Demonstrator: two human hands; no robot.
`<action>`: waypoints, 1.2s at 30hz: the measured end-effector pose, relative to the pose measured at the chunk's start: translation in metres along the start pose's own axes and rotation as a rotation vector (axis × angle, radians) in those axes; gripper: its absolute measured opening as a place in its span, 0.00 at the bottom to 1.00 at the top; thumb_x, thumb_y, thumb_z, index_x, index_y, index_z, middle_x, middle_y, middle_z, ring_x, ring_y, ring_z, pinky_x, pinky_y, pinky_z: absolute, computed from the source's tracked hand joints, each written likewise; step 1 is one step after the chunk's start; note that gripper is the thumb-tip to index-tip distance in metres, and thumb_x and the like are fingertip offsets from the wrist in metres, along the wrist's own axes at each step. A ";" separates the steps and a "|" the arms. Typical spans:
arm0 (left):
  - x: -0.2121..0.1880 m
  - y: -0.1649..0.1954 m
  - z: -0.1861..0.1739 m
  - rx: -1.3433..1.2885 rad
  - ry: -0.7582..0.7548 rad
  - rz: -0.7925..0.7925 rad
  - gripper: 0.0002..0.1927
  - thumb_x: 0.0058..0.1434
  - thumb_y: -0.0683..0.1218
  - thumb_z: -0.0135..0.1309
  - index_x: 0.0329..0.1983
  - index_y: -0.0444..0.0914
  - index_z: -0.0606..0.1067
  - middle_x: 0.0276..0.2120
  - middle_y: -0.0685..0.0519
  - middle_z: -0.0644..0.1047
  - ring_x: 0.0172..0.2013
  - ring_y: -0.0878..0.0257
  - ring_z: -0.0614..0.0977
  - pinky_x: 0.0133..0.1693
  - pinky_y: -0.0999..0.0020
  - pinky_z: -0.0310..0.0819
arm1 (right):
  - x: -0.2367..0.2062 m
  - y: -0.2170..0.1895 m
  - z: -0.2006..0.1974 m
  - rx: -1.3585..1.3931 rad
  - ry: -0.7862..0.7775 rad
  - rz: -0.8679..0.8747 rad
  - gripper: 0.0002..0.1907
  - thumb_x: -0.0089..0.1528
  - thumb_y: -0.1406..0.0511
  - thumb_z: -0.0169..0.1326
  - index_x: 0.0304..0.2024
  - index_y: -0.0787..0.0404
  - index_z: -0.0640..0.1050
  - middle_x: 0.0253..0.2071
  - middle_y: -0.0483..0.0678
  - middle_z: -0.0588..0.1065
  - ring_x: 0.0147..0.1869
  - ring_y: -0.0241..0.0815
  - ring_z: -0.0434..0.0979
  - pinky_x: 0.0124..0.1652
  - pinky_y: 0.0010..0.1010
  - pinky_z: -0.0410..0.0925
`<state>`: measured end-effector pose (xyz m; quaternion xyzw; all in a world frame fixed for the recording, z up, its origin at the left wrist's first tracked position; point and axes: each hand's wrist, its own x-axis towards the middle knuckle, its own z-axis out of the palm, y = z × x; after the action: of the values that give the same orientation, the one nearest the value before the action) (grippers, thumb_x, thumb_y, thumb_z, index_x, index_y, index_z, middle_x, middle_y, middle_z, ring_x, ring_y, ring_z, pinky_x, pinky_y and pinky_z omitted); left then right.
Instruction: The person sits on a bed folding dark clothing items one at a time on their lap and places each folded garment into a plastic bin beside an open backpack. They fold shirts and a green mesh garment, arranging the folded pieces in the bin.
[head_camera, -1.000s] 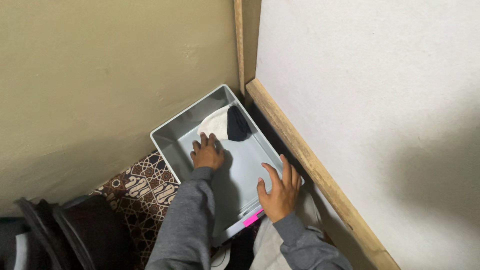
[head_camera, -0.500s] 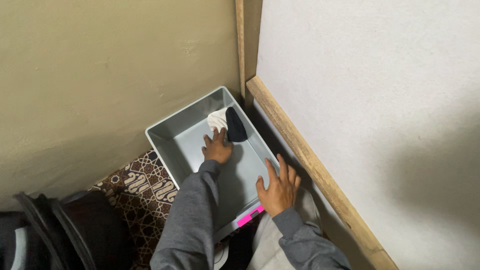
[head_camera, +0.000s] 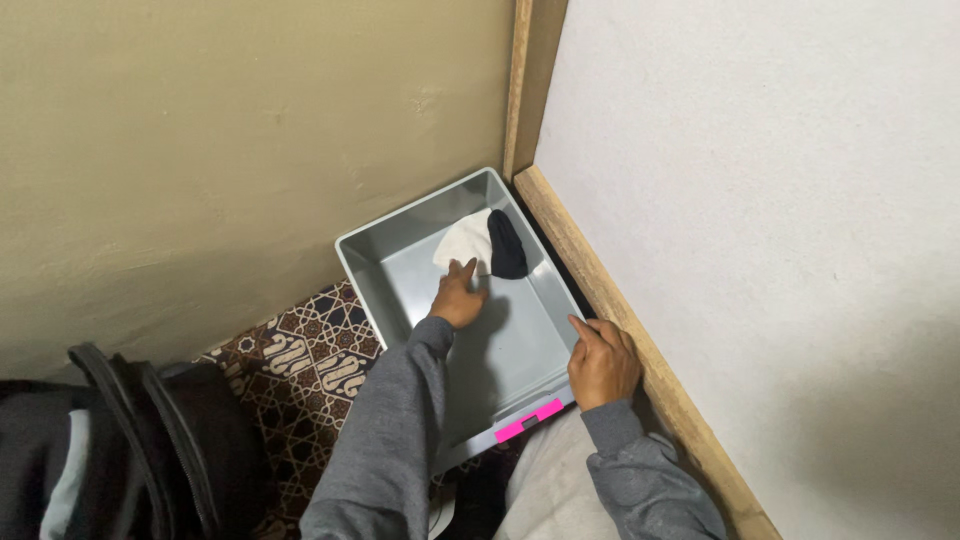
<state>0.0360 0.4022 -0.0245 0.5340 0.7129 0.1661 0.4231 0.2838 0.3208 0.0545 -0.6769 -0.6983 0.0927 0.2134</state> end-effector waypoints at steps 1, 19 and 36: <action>-0.001 0.002 0.000 -0.009 -0.007 -0.017 0.39 0.60 0.53 0.53 0.76 0.50 0.57 0.76 0.40 0.46 0.73 0.34 0.50 0.71 0.52 0.48 | 0.000 0.001 -0.003 -0.026 0.019 -0.004 0.19 0.58 0.72 0.56 0.49 0.49 0.85 0.47 0.43 0.79 0.50 0.48 0.77 0.48 0.39 0.72; -0.001 0.012 0.022 -0.034 -0.055 -0.093 0.42 0.57 0.55 0.53 0.77 0.46 0.57 0.75 0.43 0.56 0.69 0.36 0.62 0.70 0.52 0.56 | -0.010 0.003 -0.010 -0.134 0.090 -0.070 0.20 0.57 0.60 0.60 0.52 0.54 0.82 0.59 0.40 0.73 0.65 0.50 0.63 0.62 0.49 0.55; 0.003 0.046 0.050 -0.070 0.090 0.239 0.29 0.54 0.44 0.54 0.60 0.57 0.77 0.75 0.43 0.53 0.63 0.42 0.69 0.63 0.56 0.64 | -0.125 -0.067 -0.001 0.303 0.071 -0.472 0.07 0.52 0.66 0.60 0.32 0.62 0.80 0.52 0.51 0.77 0.66 0.59 0.69 0.61 0.53 0.62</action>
<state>0.1038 0.4110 -0.0236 0.5920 0.6563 0.2637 0.3863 0.2231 0.1932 0.0621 -0.4588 -0.8069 0.1200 0.3522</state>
